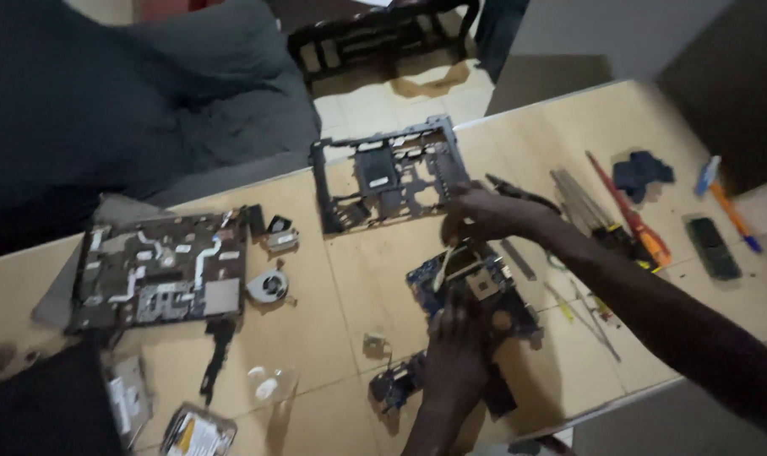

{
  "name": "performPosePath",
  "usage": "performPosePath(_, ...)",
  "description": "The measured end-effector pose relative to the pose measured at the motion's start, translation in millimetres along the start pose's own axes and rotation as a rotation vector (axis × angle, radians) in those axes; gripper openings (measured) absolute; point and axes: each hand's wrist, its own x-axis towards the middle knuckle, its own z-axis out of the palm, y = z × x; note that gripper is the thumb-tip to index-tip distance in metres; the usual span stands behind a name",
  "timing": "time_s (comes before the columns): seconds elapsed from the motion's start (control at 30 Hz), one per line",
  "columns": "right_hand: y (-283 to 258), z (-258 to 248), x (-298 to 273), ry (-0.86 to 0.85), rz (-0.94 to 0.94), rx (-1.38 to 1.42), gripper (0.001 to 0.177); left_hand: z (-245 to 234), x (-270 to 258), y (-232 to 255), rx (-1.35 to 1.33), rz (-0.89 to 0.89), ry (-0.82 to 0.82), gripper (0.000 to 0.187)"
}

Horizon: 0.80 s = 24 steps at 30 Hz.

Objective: The person cleans a disassembled laptop motherboard using a cotton swab. They wipe various components on the circuit board, including the CPU area and connectors, while holding the board with one hand.

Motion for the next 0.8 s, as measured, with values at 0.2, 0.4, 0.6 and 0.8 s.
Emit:
performPosePath(0.2, 2.5, 0.6, 65.1, 0.011, -0.421, -0.396, 0.024, -2.2, -3.9, -1.5, -0.018, 0.131, 0.169, 0.075)
performPosePath(0.4, -79.4, -17.1, 86.8, -0.504, 0.378, 0.128, 0.014, 38.9, -7.0, -14.6, -0.118, -0.031, 0.12, 0.089)
performPosePath(0.6, -96.2, -8.3, 92.2, -0.556, 0.143, 0.007, 0.016, 37.9, -6.0, -24.8, -0.122, -0.087, 0.153, 0.091)
performPosePath(0.8, -30.0, -7.5, 96.4, -0.246, -0.492, -0.336, 0.011, -6.3, -8.3, -2.2, -0.397, -0.157, 0.151, 0.068)
